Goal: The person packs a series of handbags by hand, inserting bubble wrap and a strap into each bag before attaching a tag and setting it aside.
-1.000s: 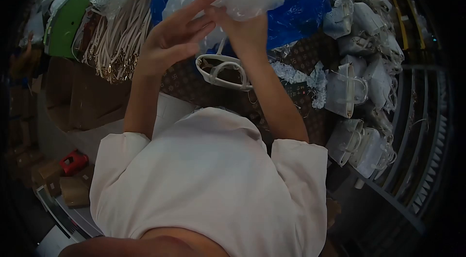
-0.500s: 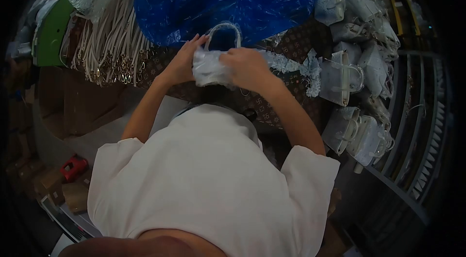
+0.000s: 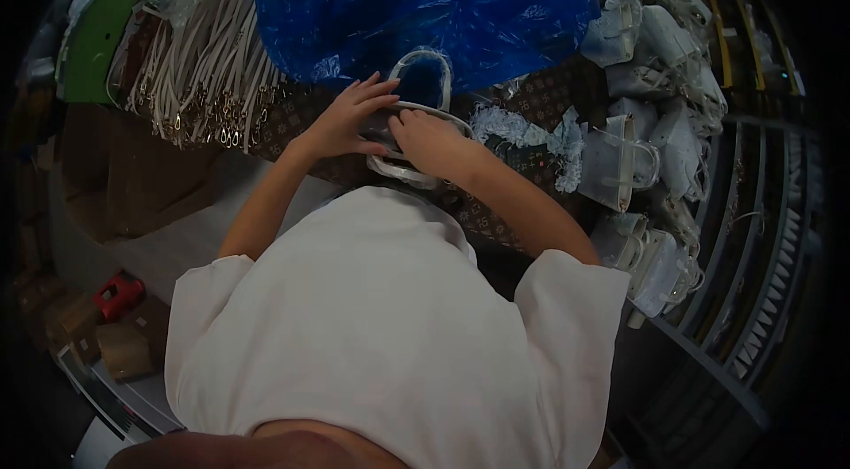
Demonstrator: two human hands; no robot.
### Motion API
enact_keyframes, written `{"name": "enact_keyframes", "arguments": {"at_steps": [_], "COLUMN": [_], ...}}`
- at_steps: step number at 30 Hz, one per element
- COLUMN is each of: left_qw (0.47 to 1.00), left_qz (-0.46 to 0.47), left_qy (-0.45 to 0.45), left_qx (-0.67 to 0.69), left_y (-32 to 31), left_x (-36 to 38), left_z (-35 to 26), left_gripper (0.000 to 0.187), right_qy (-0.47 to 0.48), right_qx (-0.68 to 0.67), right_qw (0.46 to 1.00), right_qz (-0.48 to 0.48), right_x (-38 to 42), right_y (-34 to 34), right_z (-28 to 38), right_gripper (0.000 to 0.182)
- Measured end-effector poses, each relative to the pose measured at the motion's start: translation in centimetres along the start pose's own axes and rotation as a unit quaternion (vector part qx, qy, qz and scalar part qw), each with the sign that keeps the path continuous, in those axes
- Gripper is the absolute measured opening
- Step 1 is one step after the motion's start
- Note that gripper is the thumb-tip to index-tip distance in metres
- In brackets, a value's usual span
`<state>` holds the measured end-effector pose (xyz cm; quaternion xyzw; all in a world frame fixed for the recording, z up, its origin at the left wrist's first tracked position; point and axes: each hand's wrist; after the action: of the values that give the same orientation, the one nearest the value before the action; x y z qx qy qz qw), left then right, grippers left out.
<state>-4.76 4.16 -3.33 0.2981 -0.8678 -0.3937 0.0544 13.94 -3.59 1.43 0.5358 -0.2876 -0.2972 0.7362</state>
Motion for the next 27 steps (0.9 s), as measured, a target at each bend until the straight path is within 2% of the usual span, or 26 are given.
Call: {"name": "enact_keyframes", "arguments": {"at_steps": [1,2,3,4,5,6,7,8,9,10,11,12,13,14,15,16,17,18,19,20,21,23,25,26,27], "left_qw": [1.0,1.0,1.0,1.0,0.999,0.997,0.997,0.994,0.991,0.991,0.988,0.978,0.977,0.979,0.946,0.907,0.906,0.869,0.827,0.827,0.841,0.852,0.95,0.95,0.975], "left_qz": [-0.001,0.001,0.004,0.007,0.023,0.038,0.042,0.024,0.005,0.01,0.052,0.091,0.092,0.164,0.231,0.278,0.281,0.296,0.307,0.306,0.302,0.302,0.212,0.214,0.175], "left_qy": [0.004,0.0,-0.005,-0.005,-0.002,0.002,0.003,0.007,0.011,0.013,0.082,0.151,0.156,0.109,0.055,0.083,0.082,0.107,0.131,0.125,0.107,0.089,0.032,0.032,0.041], "left_qx": [0.0,0.007,0.014,0.014,0.044,0.073,0.071,0.104,0.136,0.136,0.123,0.108,0.109,-0.057,-0.222,-0.305,-0.307,-0.381,-0.452,-0.455,-0.436,-0.418,-0.226,-0.227,-0.129], "left_y": [0.0,0.1,0.2,0.4,0.7,1.2,1.7,2.4,3.1,4.0,5.2,5.7,4.9,3.6,2.4,1.5,0.7,0.0,-0.4,-0.2,0.6,1.7,2.6,3.1,3.5], "left_x": [0.0,-0.1,-0.3,-0.3,-0.2,-0.2,-0.1,0.1,0.0,-0.3,-0.6,-0.8,-0.9,-1.2,-1.7,-2.2,-2.4,-2.8,-3.0,-3.3,-3.4,-2.8,-1.8,-1.2,-0.6], "left_z": [0.0,-0.1,-0.2,-0.4,-0.6,-0.7,-0.8,-0.8,-1.0,-1.7,-2.6,-3.1,-3.3,-3.6,-4.0,-5.0,-5.9,-6.7,-7.3,-7.4,-7.5,-6.2,-3.8,-3.4,-3.3], "left_gripper": [0.08,0.08,0.08,0.08,0.075,0.07,0.07,0.059,0.048,0.048,0.037,0.028,0.028,0.021,0.015,0.011,0.011,0.011,0.01,0.01,0.011,0.012,0.01,0.01,0.011], "right_qy": [0.023,0.024,-0.019,-0.06,-0.06,-0.001,0.058,0.079,0.001,-0.077,-0.004,0.022,-0.038,-0.097,-0.096,-0.081,-0.069,-0.072,-0.035,0.0,-0.004,-0.099,-0.185,-0.226,-0.287], "right_qx": [0.054,0.052,-0.011,-0.075,-0.079,-0.106,-0.13,-0.079,-0.177,-0.274,-0.082,0.133,-0.067,-0.264,-0.268,-0.263,-0.258,-0.257,-0.197,-0.134,-0.132,-0.296,-0.451,-0.522,-0.569], "right_qw": [0.998,0.998,0.984,0.94,0.941,0.982,0.99,0.992,0.984,0.958,0.995,0.979,0.992,0.958,0.957,0.961,0.964,0.964,0.979,0.989,0.989,0.95,0.873,0.821,0.765], "right_qz": [0.019,0.019,0.175,0.326,0.324,0.158,-0.012,-0.053,-0.01,0.035,-0.051,-0.155,-0.103,-0.046,-0.047,-0.021,0.005,0.001,-0.03,-0.06,-0.064,-0.026,0.016,0.038,0.096], "right_x": [0.1,-0.8,-2.2,-3.1,-3.0,-2.6,-2.4,-2.6,-3.1,-3.3,-3.1,-3.4,-3.2,-3.1,-3.2,-3.3,-3.2,-3.2,-3.0,-2.8,-2.5,-2.3,-2.3,-2.2,-2.2], "right_y": [1.6,2.5,3.1,3.3,0.1,-5.8,-8.9,-8.4,-6.9,-6.0,-9.3,-9.5,-9.5,-9.5,-8.8,-8.3,-8.1,-8.3,-8.6,-8.7,-8.5,-7.1,-5.0,-3.9,-2.5], "right_z": [0.3,0.5,0.8,0.5,-0.6,-2.1,-2.8,-2.1,-1.1,-0.4,-1.0,-0.7,-1.1,-1.3,-1.3,-1.5,-1.7,-2.0,-2.3,-2.6,-2.8,-2.6,-2.4,-2.4,-2.4], "right_gripper": [0.035,0.035,0.033,0.032,0.032,0.031,0.031,0.035,0.034,0.033,0.031,0.03,0.03,0.03,0.03,0.031,0.033,0.033,0.032,0.032,0.032,0.032,0.032,0.032,0.028]}}
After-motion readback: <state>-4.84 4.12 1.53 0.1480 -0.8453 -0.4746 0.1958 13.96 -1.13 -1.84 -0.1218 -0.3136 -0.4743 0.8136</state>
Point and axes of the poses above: each hand's wrist, its own x-axis away from the middle knuckle, its own y-axis out of the back of the hand, z = x × y, and after that the axes turned 8 degrees about y, right-handed
